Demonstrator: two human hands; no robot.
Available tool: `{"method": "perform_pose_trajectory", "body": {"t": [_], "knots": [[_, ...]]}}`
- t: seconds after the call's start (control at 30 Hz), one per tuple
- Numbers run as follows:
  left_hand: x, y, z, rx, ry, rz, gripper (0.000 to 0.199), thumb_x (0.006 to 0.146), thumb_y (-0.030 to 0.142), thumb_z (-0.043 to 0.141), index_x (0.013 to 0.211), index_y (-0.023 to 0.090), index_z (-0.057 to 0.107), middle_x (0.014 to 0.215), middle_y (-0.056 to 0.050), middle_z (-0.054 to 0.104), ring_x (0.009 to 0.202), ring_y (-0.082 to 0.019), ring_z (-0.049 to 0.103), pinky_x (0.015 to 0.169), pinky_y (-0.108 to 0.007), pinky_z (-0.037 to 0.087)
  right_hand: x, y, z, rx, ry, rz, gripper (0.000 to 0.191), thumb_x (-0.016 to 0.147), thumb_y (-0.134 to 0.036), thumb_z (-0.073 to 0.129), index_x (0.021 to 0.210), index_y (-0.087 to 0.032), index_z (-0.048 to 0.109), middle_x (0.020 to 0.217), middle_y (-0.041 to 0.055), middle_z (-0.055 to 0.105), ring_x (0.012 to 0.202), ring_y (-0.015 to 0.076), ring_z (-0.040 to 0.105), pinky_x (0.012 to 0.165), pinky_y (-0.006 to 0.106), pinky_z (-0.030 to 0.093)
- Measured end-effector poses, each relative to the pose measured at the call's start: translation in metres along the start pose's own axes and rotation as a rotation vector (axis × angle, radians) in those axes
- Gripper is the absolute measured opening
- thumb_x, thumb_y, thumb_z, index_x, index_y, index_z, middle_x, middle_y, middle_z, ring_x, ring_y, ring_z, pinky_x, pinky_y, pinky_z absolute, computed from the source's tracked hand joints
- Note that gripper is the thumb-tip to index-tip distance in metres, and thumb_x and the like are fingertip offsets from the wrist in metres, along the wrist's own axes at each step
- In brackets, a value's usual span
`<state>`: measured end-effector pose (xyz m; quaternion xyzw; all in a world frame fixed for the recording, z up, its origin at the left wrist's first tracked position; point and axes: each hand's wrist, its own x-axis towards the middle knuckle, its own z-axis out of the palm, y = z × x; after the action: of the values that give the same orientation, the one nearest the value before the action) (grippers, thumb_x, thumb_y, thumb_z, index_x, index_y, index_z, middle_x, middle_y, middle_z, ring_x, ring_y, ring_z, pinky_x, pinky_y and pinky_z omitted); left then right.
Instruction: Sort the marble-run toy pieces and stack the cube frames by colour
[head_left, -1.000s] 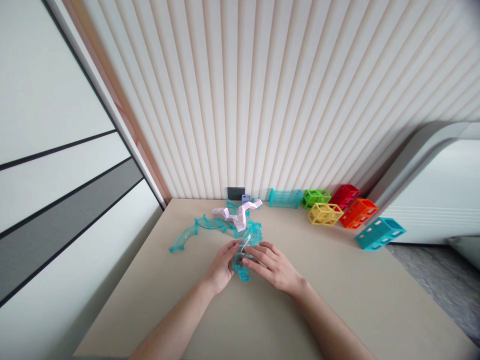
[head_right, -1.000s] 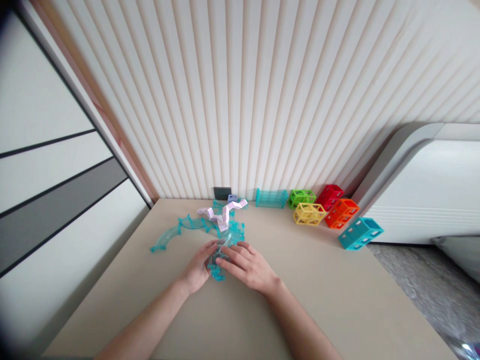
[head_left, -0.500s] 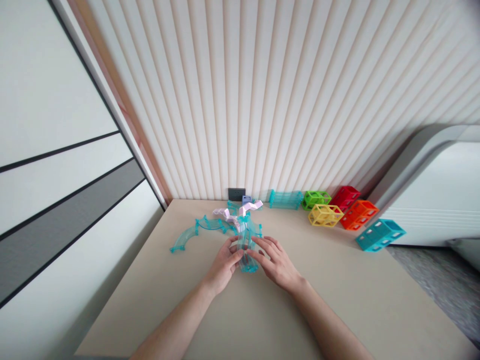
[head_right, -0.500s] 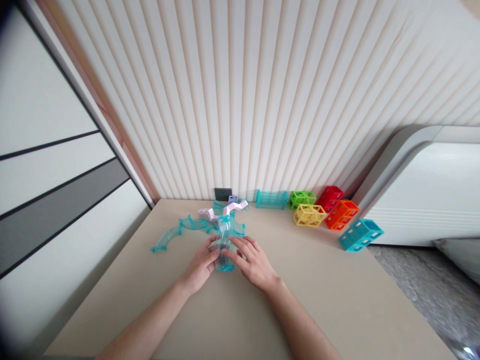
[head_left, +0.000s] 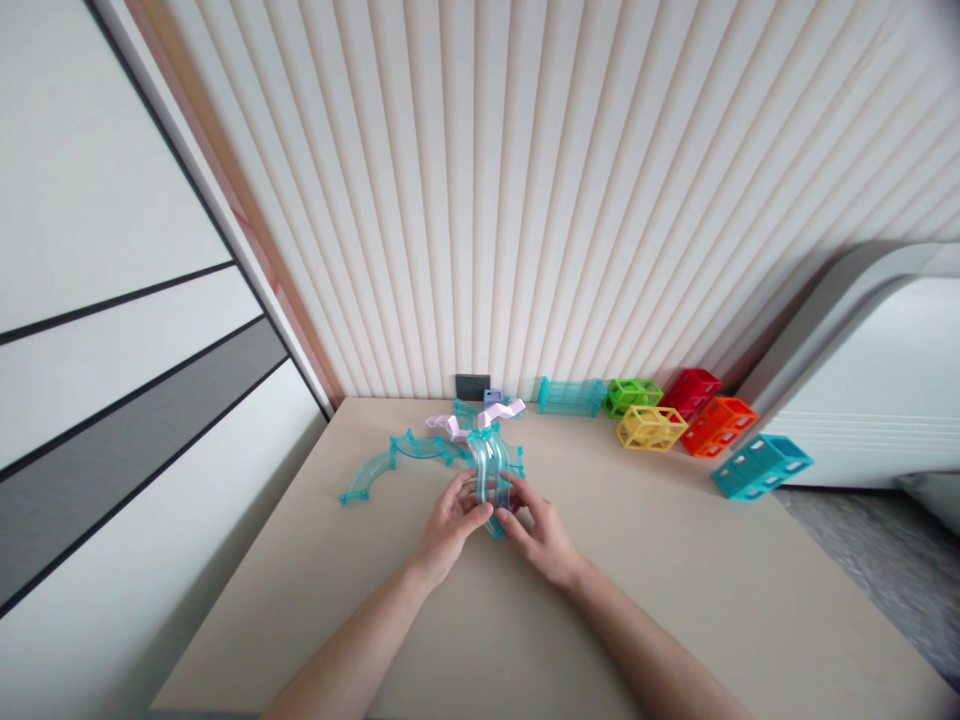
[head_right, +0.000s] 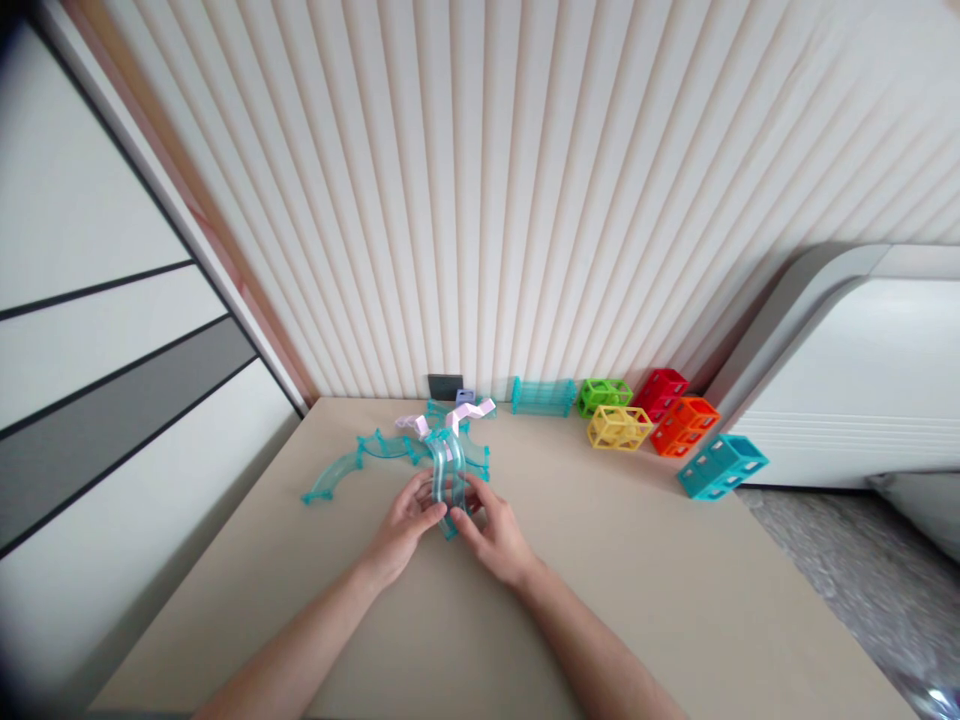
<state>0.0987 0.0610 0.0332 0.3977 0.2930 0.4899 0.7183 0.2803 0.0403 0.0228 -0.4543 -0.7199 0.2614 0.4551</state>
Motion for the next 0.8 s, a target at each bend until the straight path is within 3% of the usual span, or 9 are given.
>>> {"method": "perform_pose_trajectory", "body": {"t": [0.23,0.5,0.6,0.8], "knots": [[-0.002,-0.001,0.001,0.004,-0.018,0.000,0.046,0.080,0.025,0.081,0.123,0.023,0.064,0.121,-0.010,0.072,0.115,-0.026,0.067,0.103,-0.040,0.048,0.000,-0.004,0.004,-0.025,0.050,0.028,0.038,0.098,-0.035,0.053,0.133,-0.019,0.055,0.090,0.0039,0.071,0.074,0.0159,0.066,0.073,0.028,0.058],[-0.002,0.001,-0.002,-0.024,-0.020,-0.039,0.047,0.079,0.026,0.082,0.122,0.022,0.063,0.120,-0.011,0.073,0.109,-0.026,0.069,0.098,-0.038,0.050,-0.001,-0.009,0.002,0.031,0.014,0.077,0.032,0.101,-0.035,0.048,0.129,-0.021,0.056,0.091,0.0042,0.073,0.076,0.0168,0.068,0.067,0.026,0.058],[-0.001,-0.001,-0.002,-0.026,-0.023,-0.026,0.049,0.078,0.026,0.083,0.123,0.022,0.063,0.120,-0.011,0.073,0.111,-0.026,0.068,0.099,-0.038,0.049,-0.002,-0.010,0.005,-0.022,0.048,0.078,0.030,0.101,-0.035,0.049,0.125,-0.021,0.058,0.088,0.0038,0.071,0.072,0.0163,0.066,0.061,0.024,0.056],[-0.001,-0.003,-0.001,-0.036,-0.008,-0.023,0.046,0.077,0.026,0.084,0.120,0.022,0.065,0.118,-0.009,0.074,0.113,-0.023,0.067,0.100,-0.035,0.048,-0.004,-0.015,0.009,-0.114,0.121,0.038,0.027,0.099,-0.034,0.051,0.122,-0.023,0.060,0.090,0.0043,0.071,0.073,0.0168,0.066,0.063,0.024,0.056]]}}
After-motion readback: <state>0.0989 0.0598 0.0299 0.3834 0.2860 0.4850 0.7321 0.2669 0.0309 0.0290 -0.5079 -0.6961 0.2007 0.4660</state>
